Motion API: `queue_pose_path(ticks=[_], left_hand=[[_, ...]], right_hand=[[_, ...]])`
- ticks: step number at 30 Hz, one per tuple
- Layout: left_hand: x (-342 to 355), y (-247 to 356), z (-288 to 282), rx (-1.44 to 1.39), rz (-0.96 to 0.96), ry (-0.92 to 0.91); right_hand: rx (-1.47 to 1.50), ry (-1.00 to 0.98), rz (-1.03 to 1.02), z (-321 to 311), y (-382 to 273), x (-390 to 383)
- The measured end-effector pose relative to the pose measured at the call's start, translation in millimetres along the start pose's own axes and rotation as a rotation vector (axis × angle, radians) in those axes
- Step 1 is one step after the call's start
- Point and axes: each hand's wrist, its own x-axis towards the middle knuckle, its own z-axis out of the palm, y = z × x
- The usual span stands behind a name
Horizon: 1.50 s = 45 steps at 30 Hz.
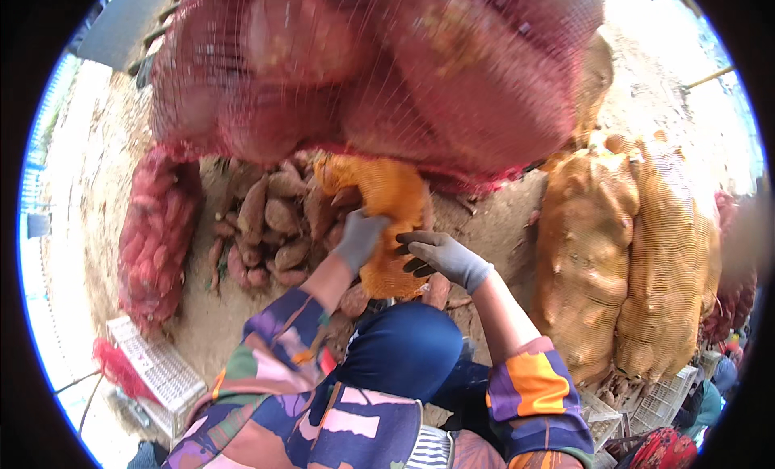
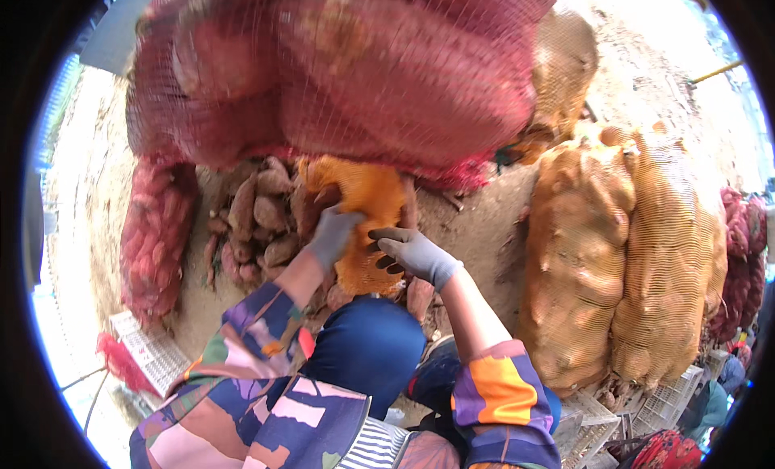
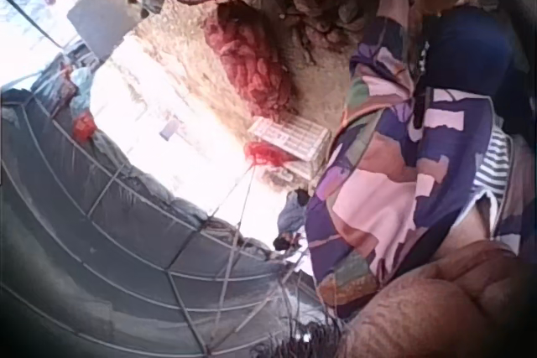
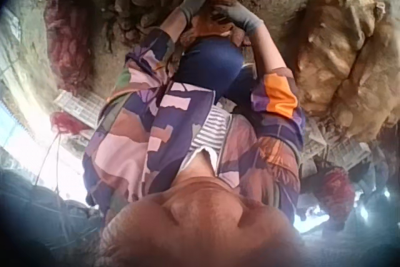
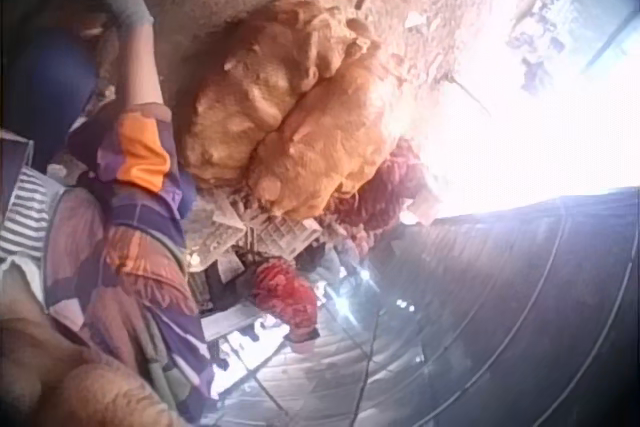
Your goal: The person sits on the ground and peels sweet potatoes using a knife, then slices them into rounds on a cutting board. The person places the sliced pieces into a white plastic crate and occasionally picks up new potatoes from nearby mesh bags.
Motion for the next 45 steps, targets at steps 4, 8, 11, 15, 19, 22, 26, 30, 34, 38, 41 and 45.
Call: queue_pose_path(ticks=[4,8,11,15,19,22,26,30,34,38,41,45], left_hand=[[-30,69,-19,-0.428,-0.217,-0.367],[-49,3,2,0.555,0.212,-0.575],[-78,49,12,0.486,0.119,-0.855],[-106,61,-30,0.648,0.177,-0.715],[-111,43,-96,0.743,0.189,-0.453],[-100,-5,-163,0.929,0.117,-0.246],[-85,-72,-204,1.075,0.021,-0.089],[-36,-84,-192,1.097,0.606,0.377],[19,-17,-196,1.219,0.588,0.501],[51,7,-257,1.39,0.25,0.54],[75,25,-239,1.553,0.101,0.503],[107,22,-264,1.625,-0.018,0.428]], right_hand=[[-0.263,0.266,-0.315,0,-40,-32],[-0.118,0.296,-0.453,49,-63,-15],[-0.486,0.188,-0.24,27,-38,-13],[-1.551,0.181,-0.056,34,7,-5],[-1.495,-0.122,0.486,-26,110,-92],[-1.629,-0.273,1.038,-25,88,-159],[-1.483,0.034,1.317,-41,62,-214],[-1.55,0.173,1.28,-44,39,-233],[-1.925,0.797,0.72,-29,2,-209],[-1.801,0.672,-0.02,4,-60,-111],[-1.597,0.362,0.284,-39,-39,-70],[-1.658,0.383,0.265,-58,10,-35]])
